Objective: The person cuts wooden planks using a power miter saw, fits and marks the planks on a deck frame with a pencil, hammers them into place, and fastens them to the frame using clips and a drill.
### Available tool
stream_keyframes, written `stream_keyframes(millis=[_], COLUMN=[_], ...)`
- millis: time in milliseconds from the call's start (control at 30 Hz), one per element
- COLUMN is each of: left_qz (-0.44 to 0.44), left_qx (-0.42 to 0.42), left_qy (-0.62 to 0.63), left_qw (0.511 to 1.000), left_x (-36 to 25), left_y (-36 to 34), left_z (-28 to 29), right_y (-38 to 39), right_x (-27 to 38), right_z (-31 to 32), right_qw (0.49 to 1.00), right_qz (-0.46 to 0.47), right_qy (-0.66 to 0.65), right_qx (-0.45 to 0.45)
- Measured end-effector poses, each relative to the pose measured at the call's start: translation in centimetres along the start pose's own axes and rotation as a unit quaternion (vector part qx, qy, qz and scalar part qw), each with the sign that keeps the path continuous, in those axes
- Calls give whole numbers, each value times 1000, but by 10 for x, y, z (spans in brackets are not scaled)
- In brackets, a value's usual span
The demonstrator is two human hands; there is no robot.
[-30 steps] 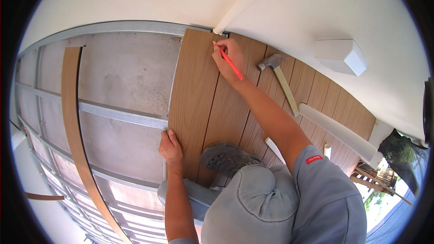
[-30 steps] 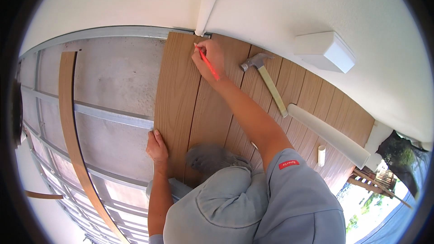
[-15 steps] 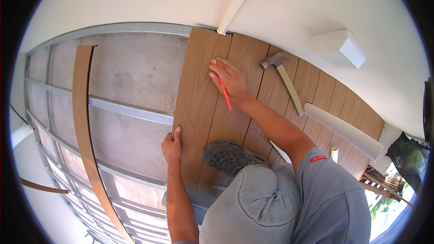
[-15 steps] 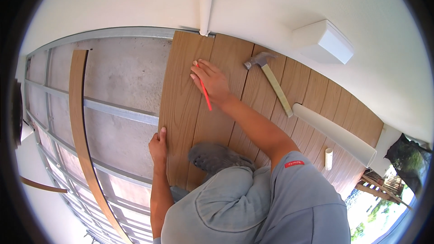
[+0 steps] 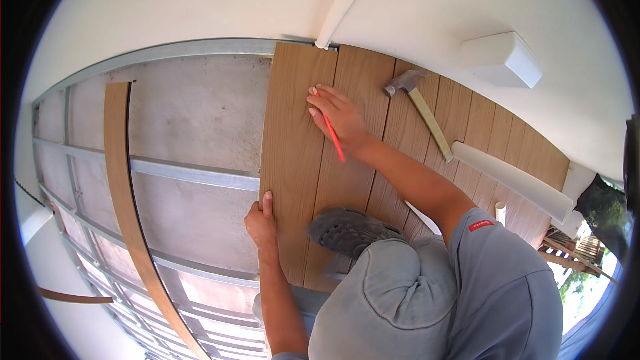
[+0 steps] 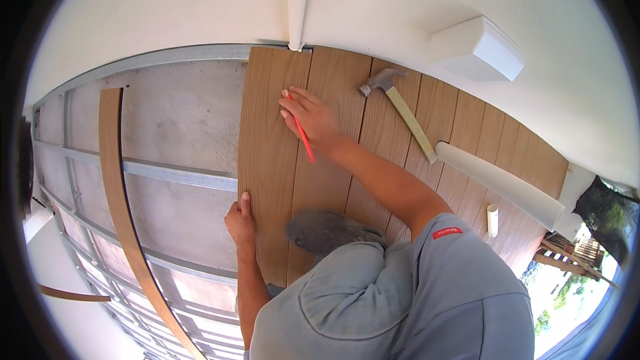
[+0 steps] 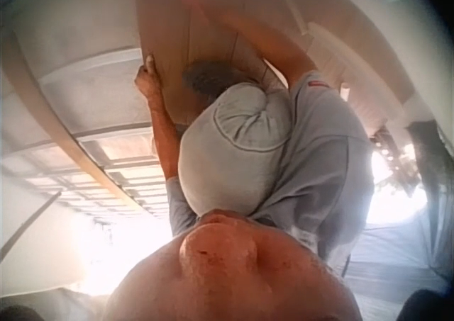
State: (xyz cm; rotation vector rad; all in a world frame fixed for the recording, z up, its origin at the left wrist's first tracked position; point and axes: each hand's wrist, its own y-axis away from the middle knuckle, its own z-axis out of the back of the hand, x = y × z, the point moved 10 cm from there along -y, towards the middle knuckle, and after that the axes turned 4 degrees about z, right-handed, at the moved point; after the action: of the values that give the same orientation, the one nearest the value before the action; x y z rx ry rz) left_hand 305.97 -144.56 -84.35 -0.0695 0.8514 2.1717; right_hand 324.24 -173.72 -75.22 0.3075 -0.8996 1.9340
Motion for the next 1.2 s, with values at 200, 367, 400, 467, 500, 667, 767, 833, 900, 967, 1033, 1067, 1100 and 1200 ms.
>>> stream_keyframes(millis=[200,367,400,467,500,667,767,833,900,967,1033,1067,1100,1200], left_qz=[8,20,7,-8,-5,14,17,-17,-2,12,-3,9,18,12], left_qx=[10,76,50,20,4,13,71,14,-23,-88,-95,-89,-61,-47], left_qy=[25,63,32,6,0,-7,54,2,-49,-116,-131,-181,-170,-160], left_qw=[1000,995,998,1000,1000,1000,996,1000,999,989,987,979,983,986], left_x=[-5,-1,2,-6,-8,6,7,3,-3,7,28,33,41,48], left_y=[1,-2,1,1,2,-2,-8,-4,0,12,-17,-27,-32,-39], left_z=[5,-3,-2,1,4,5,-6,4,25,73,118,138,150,157], right_y=[0,0,2,5,6,-2,-4,1,7,6,-1,4,4,5], right_x=[5,0,-2,-3,-4,9,7,6,-2,15,17,15,9,12], right_z=[0,-7,-7,-6,-7,-9,-14,-18,-19,-22,-32,-34,-33,-36], right_qw=[1000,1000,1000,1000,1000,999,999,998,999,996,993,992,991,989], right_qz=[-13,-15,-11,-5,-3,-5,-6,-5,14,29,52,51,55,28], right_qy=[-10,2,14,5,-3,-8,-4,-7,-10,-23,-32,-26,-15,-33], right_qx=[4,19,15,13,10,33,50,58,46,79,102,112,118,138])
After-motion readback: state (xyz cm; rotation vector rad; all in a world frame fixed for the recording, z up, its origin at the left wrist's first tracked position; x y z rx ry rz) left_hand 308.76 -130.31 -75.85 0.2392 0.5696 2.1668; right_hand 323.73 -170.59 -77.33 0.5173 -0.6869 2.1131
